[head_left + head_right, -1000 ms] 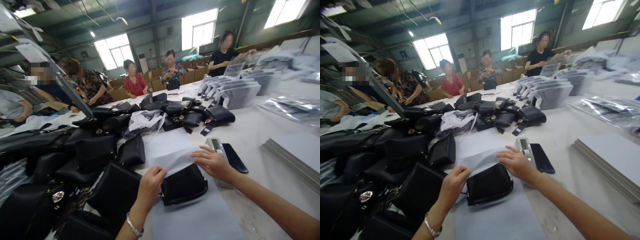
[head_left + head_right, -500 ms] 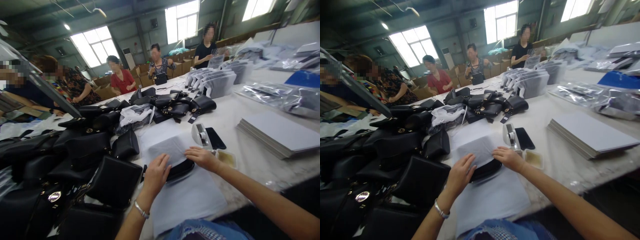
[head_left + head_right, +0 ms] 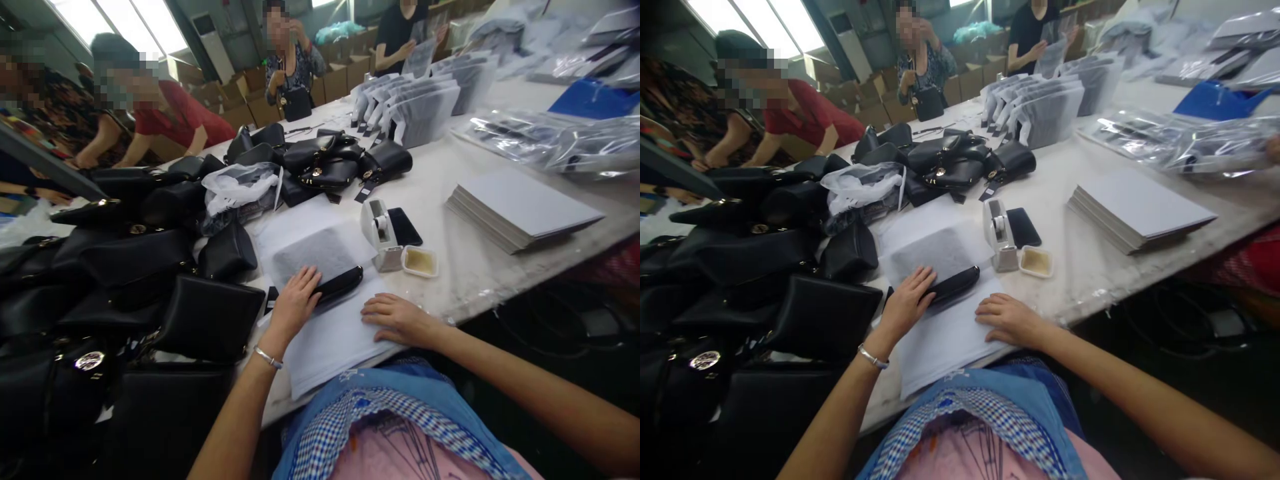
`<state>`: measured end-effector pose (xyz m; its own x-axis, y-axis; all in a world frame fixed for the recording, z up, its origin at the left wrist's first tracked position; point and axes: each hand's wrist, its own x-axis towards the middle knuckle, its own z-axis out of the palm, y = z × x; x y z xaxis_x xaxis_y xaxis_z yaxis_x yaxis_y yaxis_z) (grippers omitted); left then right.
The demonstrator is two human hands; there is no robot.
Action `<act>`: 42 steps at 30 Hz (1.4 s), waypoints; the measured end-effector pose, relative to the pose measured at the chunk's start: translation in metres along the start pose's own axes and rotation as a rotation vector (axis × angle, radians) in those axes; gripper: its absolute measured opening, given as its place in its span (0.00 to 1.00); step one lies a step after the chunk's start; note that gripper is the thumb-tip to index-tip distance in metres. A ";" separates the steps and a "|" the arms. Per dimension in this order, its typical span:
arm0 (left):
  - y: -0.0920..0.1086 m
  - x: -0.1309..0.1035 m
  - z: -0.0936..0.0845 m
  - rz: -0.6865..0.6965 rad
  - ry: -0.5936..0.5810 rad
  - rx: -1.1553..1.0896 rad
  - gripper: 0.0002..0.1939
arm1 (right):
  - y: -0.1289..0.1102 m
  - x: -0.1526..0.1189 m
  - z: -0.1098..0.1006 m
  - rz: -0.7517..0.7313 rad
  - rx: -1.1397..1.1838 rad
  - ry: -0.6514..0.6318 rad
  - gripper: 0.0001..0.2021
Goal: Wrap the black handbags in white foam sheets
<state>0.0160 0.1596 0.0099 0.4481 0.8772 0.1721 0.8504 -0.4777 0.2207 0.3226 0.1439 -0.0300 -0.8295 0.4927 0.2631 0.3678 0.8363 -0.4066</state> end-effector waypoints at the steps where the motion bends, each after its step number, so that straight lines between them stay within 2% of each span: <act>1: 0.000 0.000 0.000 0.002 0.002 0.000 0.23 | 0.001 0.000 0.004 0.022 0.024 -0.001 0.17; 6: 0.001 0.001 0.000 0.001 -0.001 -0.004 0.23 | 0.007 0.012 0.012 0.142 0.071 -0.028 0.06; 14: 0.002 0.000 -0.002 -0.022 0.001 -0.044 0.23 | 0.005 0.028 -0.001 0.236 0.146 -0.152 0.05; 18: 0.000 0.003 -0.011 -0.039 -0.030 -0.120 0.22 | 0.004 0.040 -0.018 0.350 0.251 -0.154 0.07; 21: 0.001 0.007 -0.025 -0.064 -0.114 -0.185 0.22 | 0.004 0.056 -0.038 0.413 0.364 -0.166 0.08; 25: 0.007 0.008 -0.044 -0.070 -0.260 -0.230 0.29 | 0.010 0.081 -0.061 0.449 0.392 -0.192 0.10; 28: 0.013 0.008 -0.047 -0.044 -0.299 -0.210 0.33 | 0.021 0.094 -0.069 0.467 0.369 -0.183 0.10; 29: 0.014 0.008 -0.045 -0.048 -0.282 -0.191 0.30 | 0.023 0.097 -0.071 0.473 0.356 -0.172 0.10; 32: 0.015 0.010 -0.034 -0.086 -0.179 -0.124 0.09 | 0.023 0.102 -0.074 0.503 0.285 -0.096 0.11; 33: 0.015 0.011 -0.030 -0.094 -0.148 -0.108 0.06 | 0.020 0.103 -0.075 0.502 0.251 -0.057 0.12; 35: 0.013 0.012 -0.023 -0.085 -0.105 -0.092 0.07 | 0.011 0.105 -0.073 0.458 0.155 0.014 0.18; 37: 0.011 0.012 -0.018 -0.067 -0.071 -0.077 0.07 | 0.003 0.108 -0.068 0.348 0.034 0.034 0.26; 38: 0.010 0.011 -0.017 -0.059 -0.055 -0.066 0.08 | 0.002 0.109 -0.064 0.277 -0.030 0.021 0.25; 40: 0.009 0.009 -0.014 -0.037 -0.024 -0.034 0.09 | 0.005 0.113 -0.055 0.162 -0.137 -0.020 0.15; 42: 0.008 0.007 -0.012 -0.021 0.006 0.002 0.10 | 0.014 0.116 -0.048 0.113 -0.203 -0.032 0.09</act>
<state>0.0226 0.1608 0.0245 0.4281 0.8870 0.1731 0.8604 -0.4586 0.2220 0.2515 0.2243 0.0366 -0.7898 0.5810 0.1966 0.5336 0.8089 -0.2471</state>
